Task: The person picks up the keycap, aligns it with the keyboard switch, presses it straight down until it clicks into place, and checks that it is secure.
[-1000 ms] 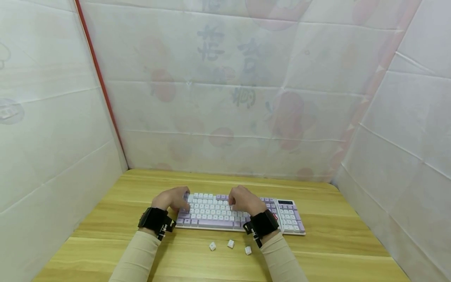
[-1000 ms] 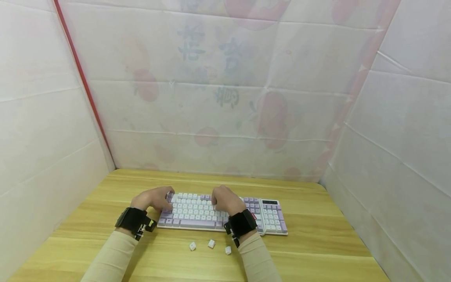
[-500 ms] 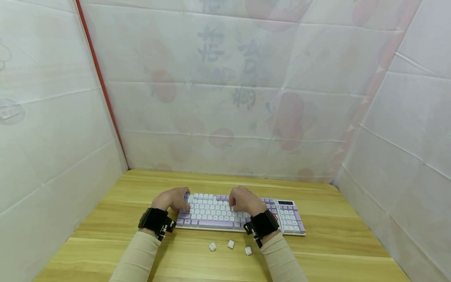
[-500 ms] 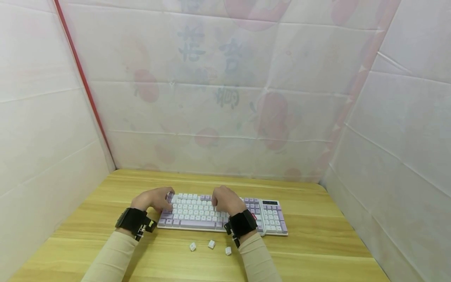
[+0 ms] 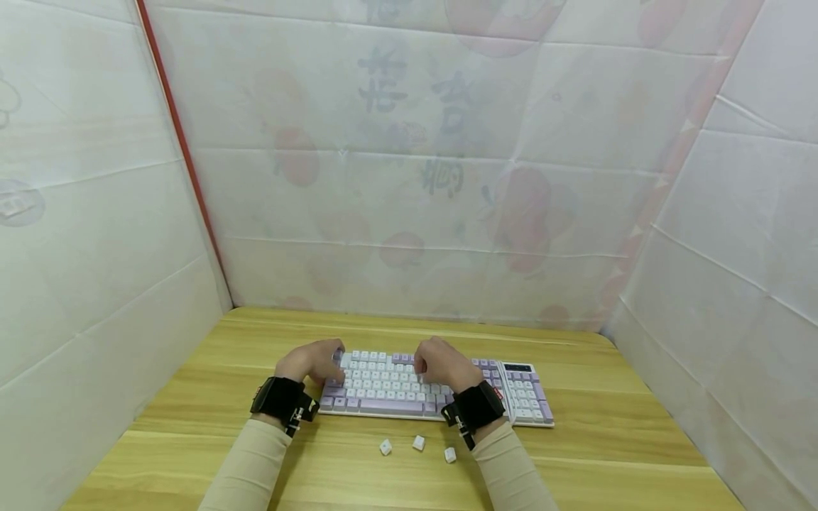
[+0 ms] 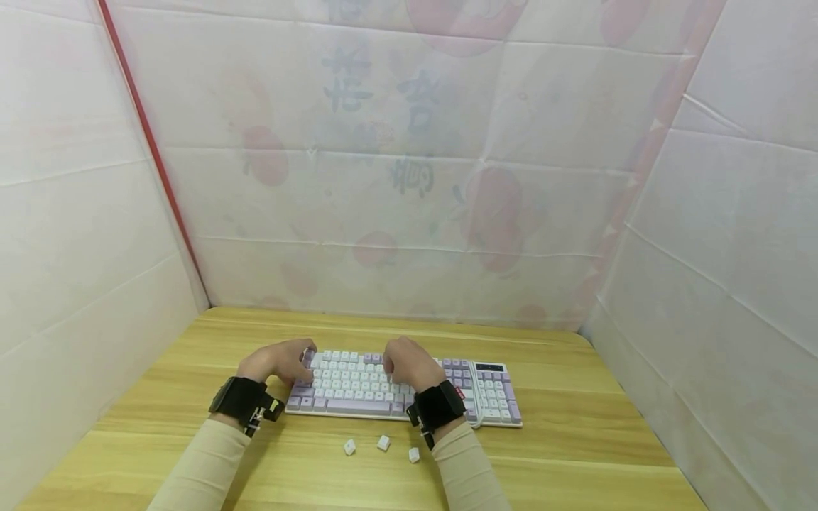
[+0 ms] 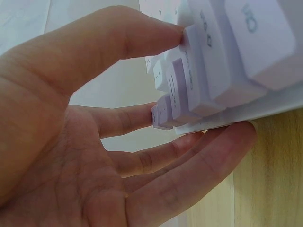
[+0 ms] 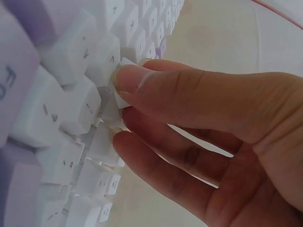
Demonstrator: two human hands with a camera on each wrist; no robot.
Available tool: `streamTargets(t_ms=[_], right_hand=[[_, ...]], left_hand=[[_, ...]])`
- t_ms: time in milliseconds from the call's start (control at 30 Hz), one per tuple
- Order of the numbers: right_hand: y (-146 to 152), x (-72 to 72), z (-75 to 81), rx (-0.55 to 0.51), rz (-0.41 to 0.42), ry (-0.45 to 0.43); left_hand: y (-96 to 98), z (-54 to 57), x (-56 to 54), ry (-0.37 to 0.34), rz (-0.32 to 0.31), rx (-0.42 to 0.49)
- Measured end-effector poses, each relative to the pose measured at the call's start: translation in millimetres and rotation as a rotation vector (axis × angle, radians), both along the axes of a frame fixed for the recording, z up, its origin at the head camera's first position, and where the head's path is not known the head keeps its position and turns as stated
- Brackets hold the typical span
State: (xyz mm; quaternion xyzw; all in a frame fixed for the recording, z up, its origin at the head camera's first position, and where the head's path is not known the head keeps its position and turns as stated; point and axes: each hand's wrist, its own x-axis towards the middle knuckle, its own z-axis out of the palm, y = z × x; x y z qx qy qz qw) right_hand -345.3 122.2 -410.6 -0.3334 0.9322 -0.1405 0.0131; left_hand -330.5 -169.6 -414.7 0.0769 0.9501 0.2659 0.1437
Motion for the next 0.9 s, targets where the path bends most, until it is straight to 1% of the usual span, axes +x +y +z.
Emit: streamTargets(t_ms=[467, 667, 900], right_hand=[[-0.2, -2.3, -2.4, -0.016, -0.002, -0.022], [-0.1, -0.4, -1.6, -0.029, 0.003, -0.040], [-0.3, 0.2, -0.5, -0.015, -0.023, -0.046]], left_hand=[[-0.7, -1.1, -1.3, 0.007, 0.000, -0.016], [-1.6, -2.2, -2.2, -0.002, -0.010, 0.001], [-0.3, -1.9, -4.3, -0.006, -0.015, 0.004]])
